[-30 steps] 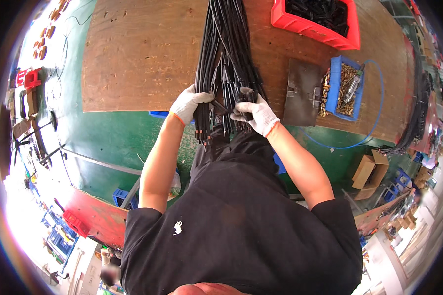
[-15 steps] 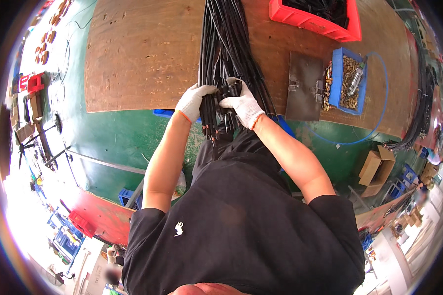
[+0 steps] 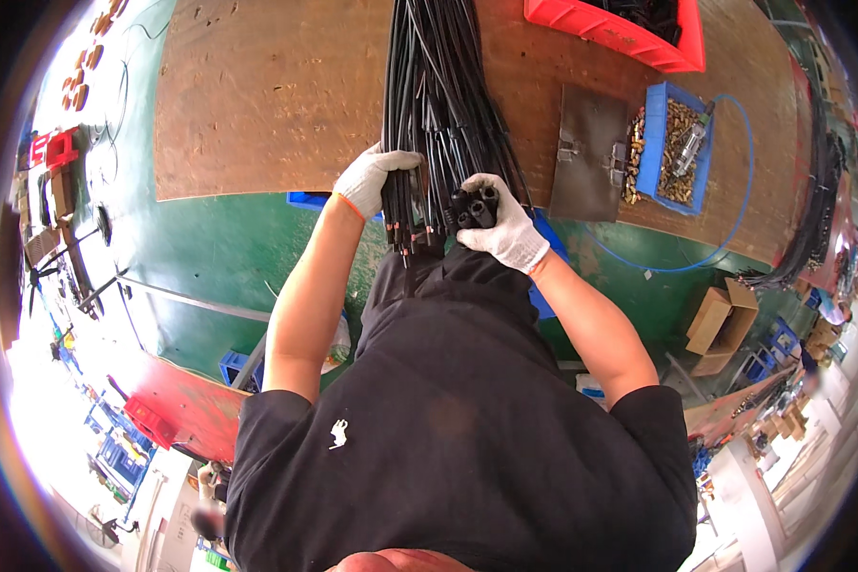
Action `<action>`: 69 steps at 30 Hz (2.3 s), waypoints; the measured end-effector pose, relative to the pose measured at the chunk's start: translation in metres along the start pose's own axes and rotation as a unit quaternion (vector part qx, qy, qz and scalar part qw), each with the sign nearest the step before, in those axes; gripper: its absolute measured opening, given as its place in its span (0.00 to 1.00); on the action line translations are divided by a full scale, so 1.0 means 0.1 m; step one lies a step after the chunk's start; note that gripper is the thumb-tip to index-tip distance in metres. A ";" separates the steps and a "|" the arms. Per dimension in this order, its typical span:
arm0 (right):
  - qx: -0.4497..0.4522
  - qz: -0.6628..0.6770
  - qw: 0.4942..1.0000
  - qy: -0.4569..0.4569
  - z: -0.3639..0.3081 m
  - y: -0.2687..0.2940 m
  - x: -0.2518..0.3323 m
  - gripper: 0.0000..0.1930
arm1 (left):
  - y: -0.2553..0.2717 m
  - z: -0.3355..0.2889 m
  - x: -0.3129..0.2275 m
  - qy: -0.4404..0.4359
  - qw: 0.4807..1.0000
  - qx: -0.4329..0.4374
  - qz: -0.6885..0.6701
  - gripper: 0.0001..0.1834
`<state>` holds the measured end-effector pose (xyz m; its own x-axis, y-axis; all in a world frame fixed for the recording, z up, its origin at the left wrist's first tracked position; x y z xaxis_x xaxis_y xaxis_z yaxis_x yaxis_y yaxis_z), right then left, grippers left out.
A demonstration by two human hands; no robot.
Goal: The recorder is assembling cable harnesses by inserting wire ends into plastic connectors.
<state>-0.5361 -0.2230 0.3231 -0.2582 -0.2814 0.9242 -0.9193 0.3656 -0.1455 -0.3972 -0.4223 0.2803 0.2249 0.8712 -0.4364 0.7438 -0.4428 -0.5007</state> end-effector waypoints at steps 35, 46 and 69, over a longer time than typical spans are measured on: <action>-0.206 -0.093 0.970 -0.084 0.65 -0.43 -0.25 0.35 | 0.01 -0.05 0.02 -0.046 0.992 -0.102 0.059 0.14; -0.360 -0.215 0.907 -0.039 1.82 -0.47 0.13 0.35 | 0.25 -0.23 -0.23 -0.021 0.992 -0.102 0.069 0.12; -0.013 0.204 0.966 -0.160 0.78 -0.38 0.02 0.26 | -0.12 -0.29 -0.18 -0.045 0.997 -0.055 0.022 0.15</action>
<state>-0.5252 -0.3065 0.3025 -0.6802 -0.3677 0.6341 -0.7146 0.5251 -0.4622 -0.3917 -0.4267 0.3157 0.2053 0.8264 -0.5244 0.7999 -0.4504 -0.3966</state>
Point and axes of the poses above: each hand's wrist, its own z-axis towards the middle knuckle, its own y-axis out of the back of the hand, x = y × z, the point moved 4 cm from there along z, towards the middle knuckle, and after that the axes turned 3 degrees about y, right-handed, at the moved point
